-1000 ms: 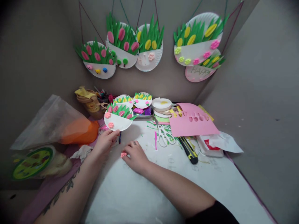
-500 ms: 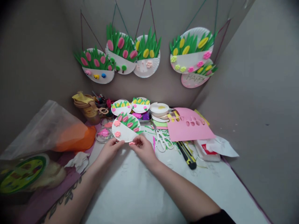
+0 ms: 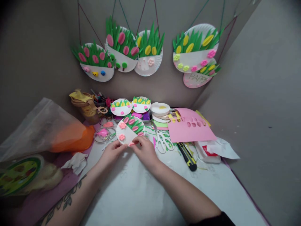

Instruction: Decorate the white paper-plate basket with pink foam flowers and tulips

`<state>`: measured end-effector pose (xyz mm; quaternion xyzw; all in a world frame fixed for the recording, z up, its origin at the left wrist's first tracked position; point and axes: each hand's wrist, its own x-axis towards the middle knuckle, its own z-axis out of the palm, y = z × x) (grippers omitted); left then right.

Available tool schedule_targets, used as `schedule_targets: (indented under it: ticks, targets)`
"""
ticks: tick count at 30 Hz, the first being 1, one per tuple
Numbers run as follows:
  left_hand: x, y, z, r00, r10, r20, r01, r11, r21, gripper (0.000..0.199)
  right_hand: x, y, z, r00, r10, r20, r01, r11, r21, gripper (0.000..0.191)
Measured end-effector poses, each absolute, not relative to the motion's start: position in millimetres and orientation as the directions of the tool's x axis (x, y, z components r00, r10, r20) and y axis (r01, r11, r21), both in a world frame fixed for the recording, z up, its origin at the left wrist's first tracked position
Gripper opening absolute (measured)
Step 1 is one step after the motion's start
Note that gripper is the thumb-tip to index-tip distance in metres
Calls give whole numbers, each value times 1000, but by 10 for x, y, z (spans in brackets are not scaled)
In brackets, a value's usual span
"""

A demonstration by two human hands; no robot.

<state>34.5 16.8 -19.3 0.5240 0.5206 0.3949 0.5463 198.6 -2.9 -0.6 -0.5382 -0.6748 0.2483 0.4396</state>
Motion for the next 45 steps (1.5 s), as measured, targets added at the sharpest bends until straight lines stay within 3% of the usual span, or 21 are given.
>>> schedule_targets:
  ticks: [16, 23, 28, 45]
  targets:
    - [370, 145, -233, 191, 966, -174, -17, 180, 983, 24, 2056, -10, -112, -72, 865, 496, 614, 430, -661, 18]
    - [346, 162, -207, 145, 964, -222, -109, 239, 965, 24, 2084, -70, -98, -204, 700, 684, 682, 603, -414, 37]
    - [351, 157, -139, 153, 965, -213, -136, 234, 963, 24, 2060, -97, -143, -284, 678, 678, 735, 608, -300, 44]
    - [376, 105, -86, 122, 970, -209, -142, 225, 964, 22, 1997, -139, -155, -345, 675, 652, 768, 602, -217, 45]
